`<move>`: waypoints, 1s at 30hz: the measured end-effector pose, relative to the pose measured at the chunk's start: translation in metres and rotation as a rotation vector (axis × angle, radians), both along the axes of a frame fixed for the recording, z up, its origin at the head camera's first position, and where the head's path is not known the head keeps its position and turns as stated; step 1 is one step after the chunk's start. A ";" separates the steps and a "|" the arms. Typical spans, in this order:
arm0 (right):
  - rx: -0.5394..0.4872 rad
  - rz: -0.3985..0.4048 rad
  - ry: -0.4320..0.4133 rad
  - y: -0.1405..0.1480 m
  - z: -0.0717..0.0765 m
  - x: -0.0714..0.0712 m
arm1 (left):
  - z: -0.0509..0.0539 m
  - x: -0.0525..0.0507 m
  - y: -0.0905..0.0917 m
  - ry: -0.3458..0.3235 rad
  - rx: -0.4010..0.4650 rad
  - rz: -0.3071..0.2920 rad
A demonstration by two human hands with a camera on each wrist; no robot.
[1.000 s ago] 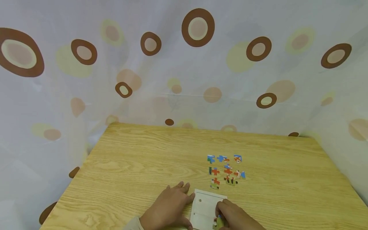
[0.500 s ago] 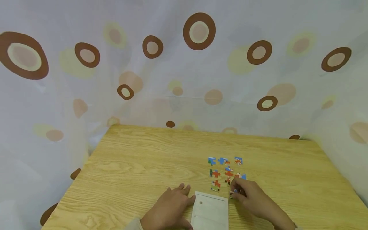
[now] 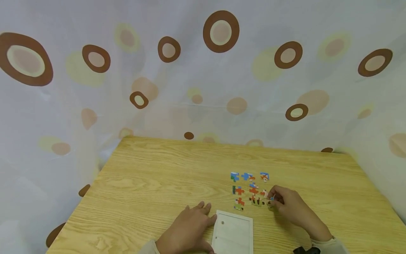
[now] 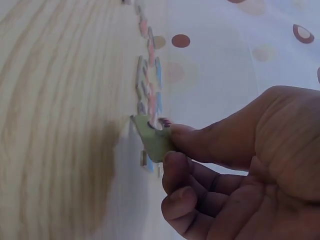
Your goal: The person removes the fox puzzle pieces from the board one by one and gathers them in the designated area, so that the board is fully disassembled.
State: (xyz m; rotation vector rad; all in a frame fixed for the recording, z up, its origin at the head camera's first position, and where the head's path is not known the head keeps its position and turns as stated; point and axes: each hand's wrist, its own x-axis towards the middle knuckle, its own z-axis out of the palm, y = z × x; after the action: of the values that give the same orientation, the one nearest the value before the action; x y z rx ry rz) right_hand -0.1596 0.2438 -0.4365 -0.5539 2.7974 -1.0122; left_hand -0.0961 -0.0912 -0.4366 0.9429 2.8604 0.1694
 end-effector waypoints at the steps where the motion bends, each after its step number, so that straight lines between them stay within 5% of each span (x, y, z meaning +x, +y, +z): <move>1: -0.002 -0.002 0.000 0.000 -0.001 0.000 | 0.000 0.000 0.000 0.004 0.002 0.001; 11: 0.053 -0.016 -0.023 0.005 -0.006 0.000 | 0.000 0.001 0.000 0.026 0.000 0.006; 19: 0.103 -0.010 0.057 0.005 -0.011 0.000 | -0.001 0.001 0.000 0.026 -0.007 0.004; 30: 0.105 -0.015 0.043 0.003 -0.008 -0.001 | 0.001 0.000 0.000 -0.023 0.023 0.006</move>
State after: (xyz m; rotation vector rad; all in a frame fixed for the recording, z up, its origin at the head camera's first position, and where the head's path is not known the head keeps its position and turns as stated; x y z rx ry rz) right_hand -0.1611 0.2464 -0.4447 -0.5489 2.8762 -0.8591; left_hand -0.0966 -0.0910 -0.4355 0.9303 2.8468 0.2135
